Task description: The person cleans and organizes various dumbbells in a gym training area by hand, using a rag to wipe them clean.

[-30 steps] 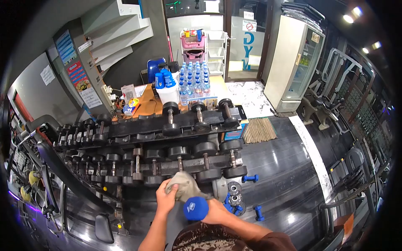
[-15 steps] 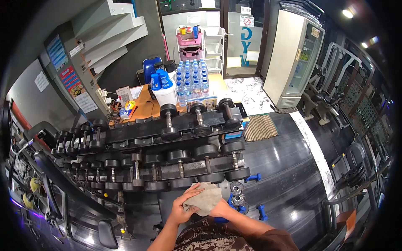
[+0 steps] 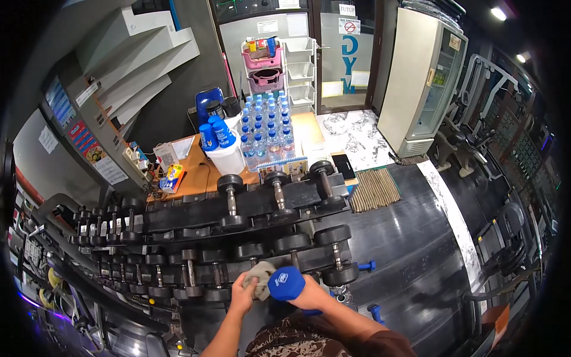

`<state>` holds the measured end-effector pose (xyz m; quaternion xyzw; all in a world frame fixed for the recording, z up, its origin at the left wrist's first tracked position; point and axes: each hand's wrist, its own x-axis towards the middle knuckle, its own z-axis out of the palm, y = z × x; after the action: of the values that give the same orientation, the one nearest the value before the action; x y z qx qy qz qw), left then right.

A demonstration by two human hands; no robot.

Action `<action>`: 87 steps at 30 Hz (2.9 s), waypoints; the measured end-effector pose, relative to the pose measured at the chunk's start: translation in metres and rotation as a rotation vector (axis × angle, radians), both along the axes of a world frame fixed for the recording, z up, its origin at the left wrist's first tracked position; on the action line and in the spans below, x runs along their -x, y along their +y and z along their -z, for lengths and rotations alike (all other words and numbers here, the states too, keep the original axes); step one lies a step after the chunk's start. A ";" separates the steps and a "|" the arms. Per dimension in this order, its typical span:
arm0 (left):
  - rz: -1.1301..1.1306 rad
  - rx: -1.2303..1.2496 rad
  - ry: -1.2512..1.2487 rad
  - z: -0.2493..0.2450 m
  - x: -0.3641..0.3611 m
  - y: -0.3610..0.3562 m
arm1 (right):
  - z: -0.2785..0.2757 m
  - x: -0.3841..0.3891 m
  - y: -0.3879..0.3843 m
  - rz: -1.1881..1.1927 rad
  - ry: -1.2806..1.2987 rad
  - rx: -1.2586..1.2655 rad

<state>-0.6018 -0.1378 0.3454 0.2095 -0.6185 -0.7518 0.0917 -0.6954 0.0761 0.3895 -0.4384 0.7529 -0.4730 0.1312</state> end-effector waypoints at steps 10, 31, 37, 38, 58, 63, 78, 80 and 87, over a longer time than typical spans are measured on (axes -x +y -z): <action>-0.324 -0.642 0.127 -0.016 0.014 -0.035 | -0.016 0.162 -0.026 0.491 -0.987 0.146; -0.019 -0.520 0.037 -0.062 0.162 0.037 | -0.060 0.236 -0.089 0.475 -0.970 1.143; 0.389 0.011 0.107 -0.126 0.111 0.011 | -0.010 0.286 -0.086 0.876 -0.827 0.860; 0.365 -0.089 0.098 -0.119 0.102 -0.003 | -0.003 0.294 -0.083 0.861 -0.828 0.771; -0.847 -0.849 0.182 -0.046 0.029 -0.092 | 0.094 0.388 -0.120 0.751 -0.876 -0.151; -0.873 -0.678 0.107 -0.051 0.039 -0.079 | 0.115 0.400 -0.119 0.718 -0.851 -0.201; -0.616 -1.032 0.358 -0.036 0.006 -0.072 | 0.082 0.363 -0.115 0.822 -0.143 -0.698; -0.567 -0.977 0.435 -0.032 0.004 -0.069 | 0.084 0.361 -0.109 0.834 -0.155 -0.607; -0.555 -0.817 0.478 -0.038 0.005 -0.051 | 0.063 0.313 -0.079 0.858 0.042 -0.371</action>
<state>-0.6071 -0.1885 0.3838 0.2066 -0.1596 -0.9051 0.3356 -1.0085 -0.0033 0.3270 -0.0661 0.9405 -0.3329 -0.0153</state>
